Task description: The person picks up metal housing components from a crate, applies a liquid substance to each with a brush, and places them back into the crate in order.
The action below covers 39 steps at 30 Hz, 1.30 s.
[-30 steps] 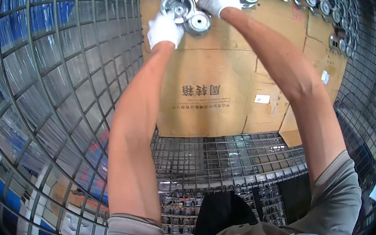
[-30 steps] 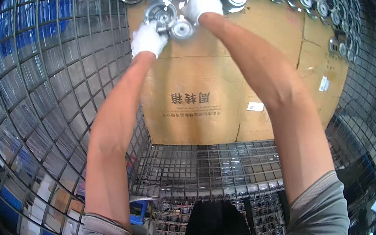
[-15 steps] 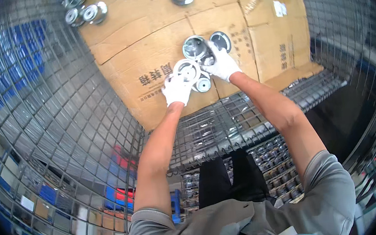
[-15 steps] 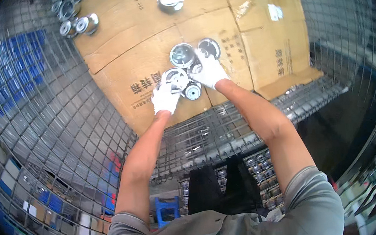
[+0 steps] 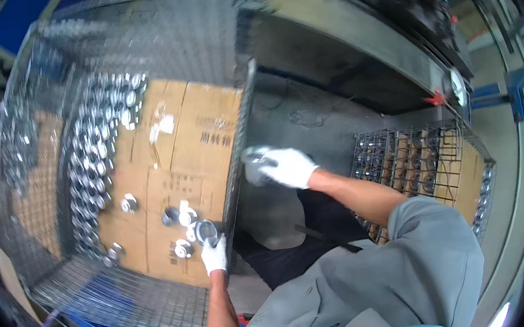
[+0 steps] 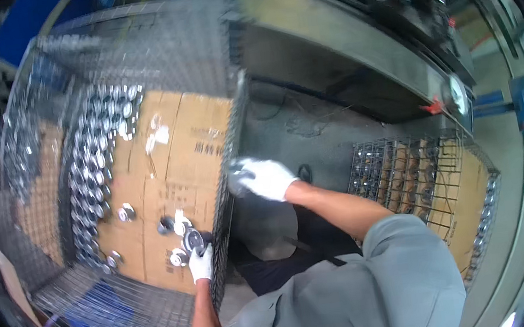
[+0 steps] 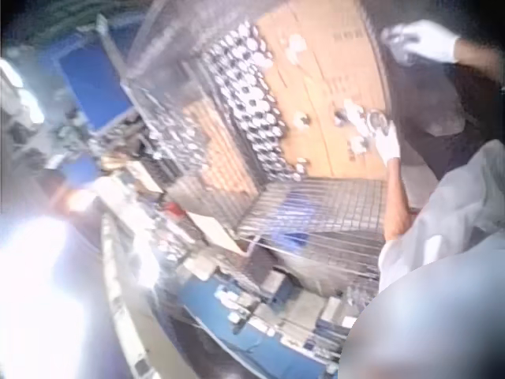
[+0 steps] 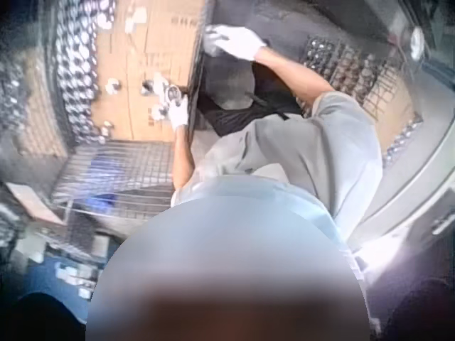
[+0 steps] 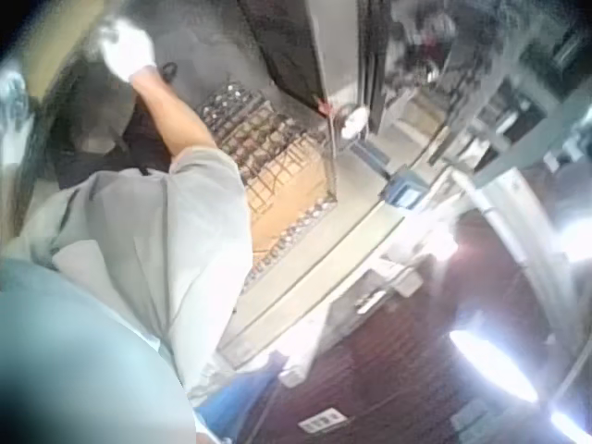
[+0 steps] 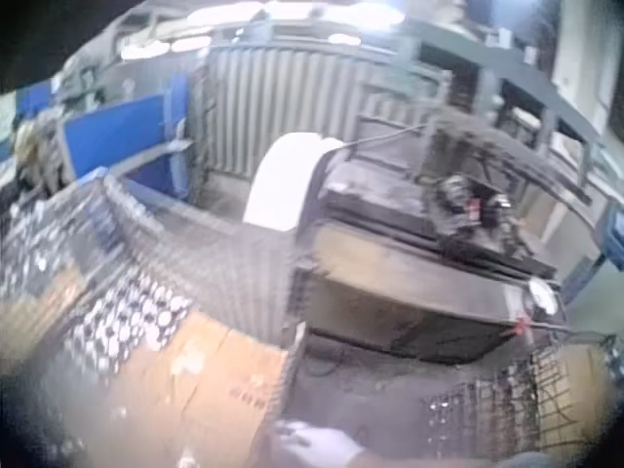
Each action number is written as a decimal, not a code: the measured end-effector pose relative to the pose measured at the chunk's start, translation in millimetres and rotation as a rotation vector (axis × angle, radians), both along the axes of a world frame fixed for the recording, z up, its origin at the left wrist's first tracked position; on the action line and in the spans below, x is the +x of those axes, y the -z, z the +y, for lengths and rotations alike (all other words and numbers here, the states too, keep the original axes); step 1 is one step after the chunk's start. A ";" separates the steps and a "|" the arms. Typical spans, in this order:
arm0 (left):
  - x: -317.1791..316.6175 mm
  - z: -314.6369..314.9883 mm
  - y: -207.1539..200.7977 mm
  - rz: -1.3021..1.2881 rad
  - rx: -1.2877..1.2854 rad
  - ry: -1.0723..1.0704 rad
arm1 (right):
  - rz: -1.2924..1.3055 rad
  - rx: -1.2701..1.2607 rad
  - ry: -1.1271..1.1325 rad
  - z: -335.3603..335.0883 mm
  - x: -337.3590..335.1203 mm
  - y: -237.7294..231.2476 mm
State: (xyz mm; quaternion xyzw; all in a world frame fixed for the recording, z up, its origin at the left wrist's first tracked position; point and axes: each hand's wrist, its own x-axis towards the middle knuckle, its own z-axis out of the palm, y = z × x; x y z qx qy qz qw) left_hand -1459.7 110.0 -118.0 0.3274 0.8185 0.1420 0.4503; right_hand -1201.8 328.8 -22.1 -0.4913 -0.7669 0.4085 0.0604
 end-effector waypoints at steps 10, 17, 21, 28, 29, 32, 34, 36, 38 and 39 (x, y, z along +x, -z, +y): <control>273.9 360.2 -156.8 0.005 0.782 0.421 | -0.230 0.626 0.597 204.0 263.2 -85.7; 322.4 517.6 -137.9 0.227 0.814 0.611 | -0.056 0.586 0.630 141.8 295.6 -134.7; 313.6 525.6 -143.7 0.199 0.813 0.741 | -0.034 0.685 1.278 53.4 375.6 -158.1; 287.4 491.2 -193.3 0.058 0.999 0.631 | -0.189 0.336 2.021 9.9 533.8 -99.6; 283.7 486.4 -202.1 -0.197 0.728 0.545 | -0.156 0.346 2.072 20.3 541.8 -87.2; 281.5 466.3 -196.4 -0.358 0.580 0.535 | 0.200 0.507 2.249 47.4 588.7 -20.8; 255.7 455.4 -161.6 -0.384 0.462 0.574 | 0.349 0.637 2.236 57.6 580.6 -30.5; 251.1 432.3 -148.3 -0.353 0.375 0.601 | 0.315 0.663 2.231 49.7 568.3 -53.5; 253.5 405.6 -136.2 -0.364 0.288 0.570 | 0.545 0.507 2.131 28.1 544.9 -83.5; 250.2 394.1 -128.1 -0.384 0.213 0.543 | 0.422 0.405 2.083 20.7 532.4 -101.0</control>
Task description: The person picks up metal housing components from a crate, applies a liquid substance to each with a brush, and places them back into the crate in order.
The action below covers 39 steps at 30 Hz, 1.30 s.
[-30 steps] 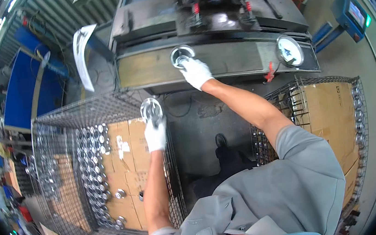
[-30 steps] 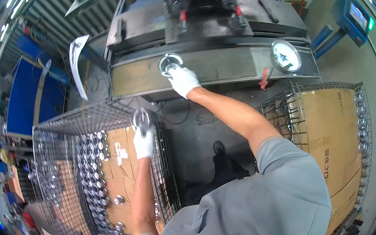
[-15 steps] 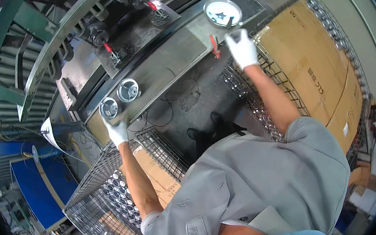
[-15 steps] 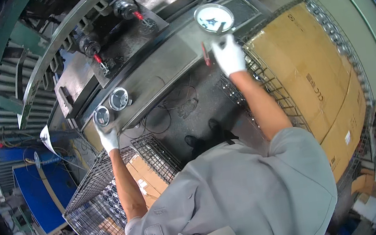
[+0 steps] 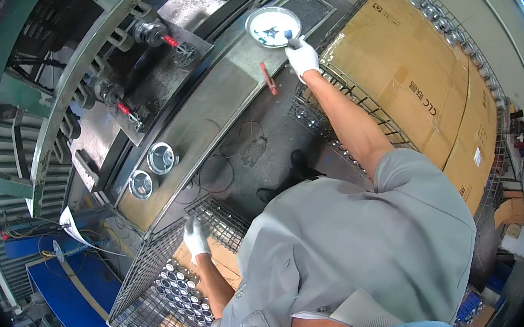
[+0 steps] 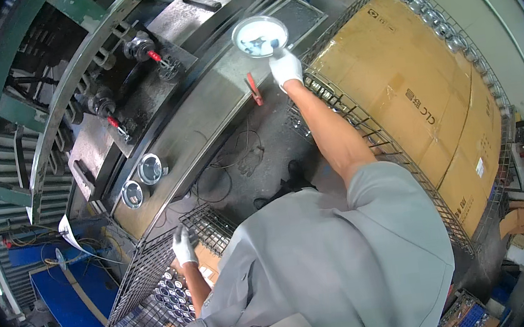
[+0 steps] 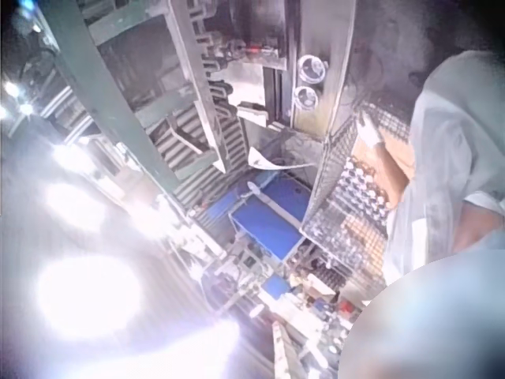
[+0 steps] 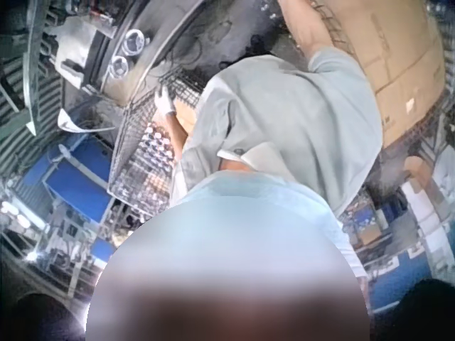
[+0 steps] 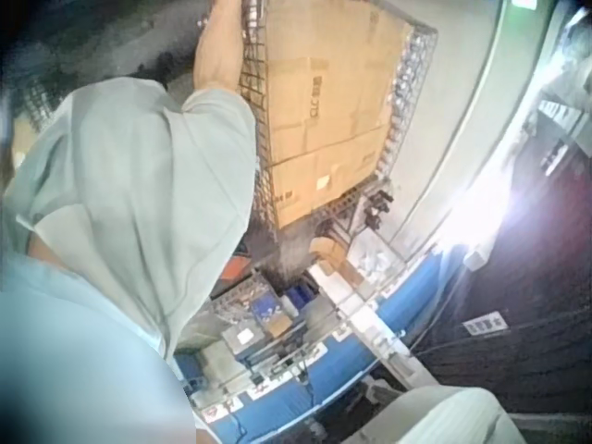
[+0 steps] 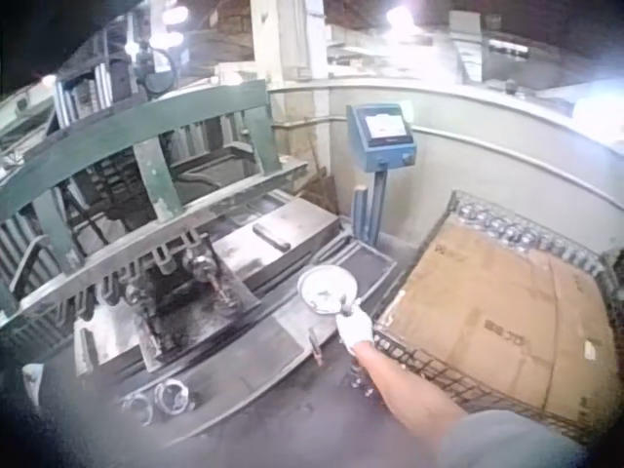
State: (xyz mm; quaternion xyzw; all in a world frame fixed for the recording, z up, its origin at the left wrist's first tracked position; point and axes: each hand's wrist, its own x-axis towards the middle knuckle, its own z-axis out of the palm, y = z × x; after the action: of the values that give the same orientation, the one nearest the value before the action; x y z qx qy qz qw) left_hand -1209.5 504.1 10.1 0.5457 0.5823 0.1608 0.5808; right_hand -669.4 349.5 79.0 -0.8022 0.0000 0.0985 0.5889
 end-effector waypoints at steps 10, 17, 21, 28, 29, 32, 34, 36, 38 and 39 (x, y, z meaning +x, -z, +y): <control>10.7 -46.1 43.0 -0.069 -0.239 -0.078 | -0.564 -0.562 -0.223 -61.8 -35.2 -6.3; 33.1 -34.4 29.9 -0.081 -0.254 -0.069 | 0.299 0.580 0.192 -50.7 -1.9 5.7; 28.2 -36.1 25.6 -0.049 -0.264 -0.074 | 0.381 0.534 0.220 -55.0 -10.4 0.1; 14.6 -34.3 35.7 -0.044 -0.286 -0.034 | 0.145 0.497 0.134 -68.2 -21.3 3.9; 15.9 -32.8 35.9 -0.039 -0.295 -0.017 | 0.162 0.583 0.119 -58.6 -19.5 -3.6; 21.3 -32.5 23.0 -0.036 -0.297 -0.026 | 0.174 0.588 0.137 -23.1 -7.8 -10.4; 23.7 -25.8 19.8 -0.030 -0.267 -0.005 | 0.196 0.567 0.129 -10.5 10.0 10.0; 26.3 -24.5 16.9 -0.048 -0.267 -0.017 | 0.212 0.518 0.129 -8.4 14.6 19.8; 20.2 -28.2 17.2 -0.064 -0.262 -0.064 | 0.205 0.461 0.073 -7.1 15.2 27.7; 17.0 -29.9 20.9 -0.059 -0.254 -0.053 | 0.190 0.461 0.058 -9.3 12.6 33.0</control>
State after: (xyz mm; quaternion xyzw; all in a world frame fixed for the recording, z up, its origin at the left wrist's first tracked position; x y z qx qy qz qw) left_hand -1192.5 474.2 -10.8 0.4472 0.5949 0.1174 0.6576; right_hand -656.8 340.2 46.0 -0.6336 0.0558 0.1540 0.7561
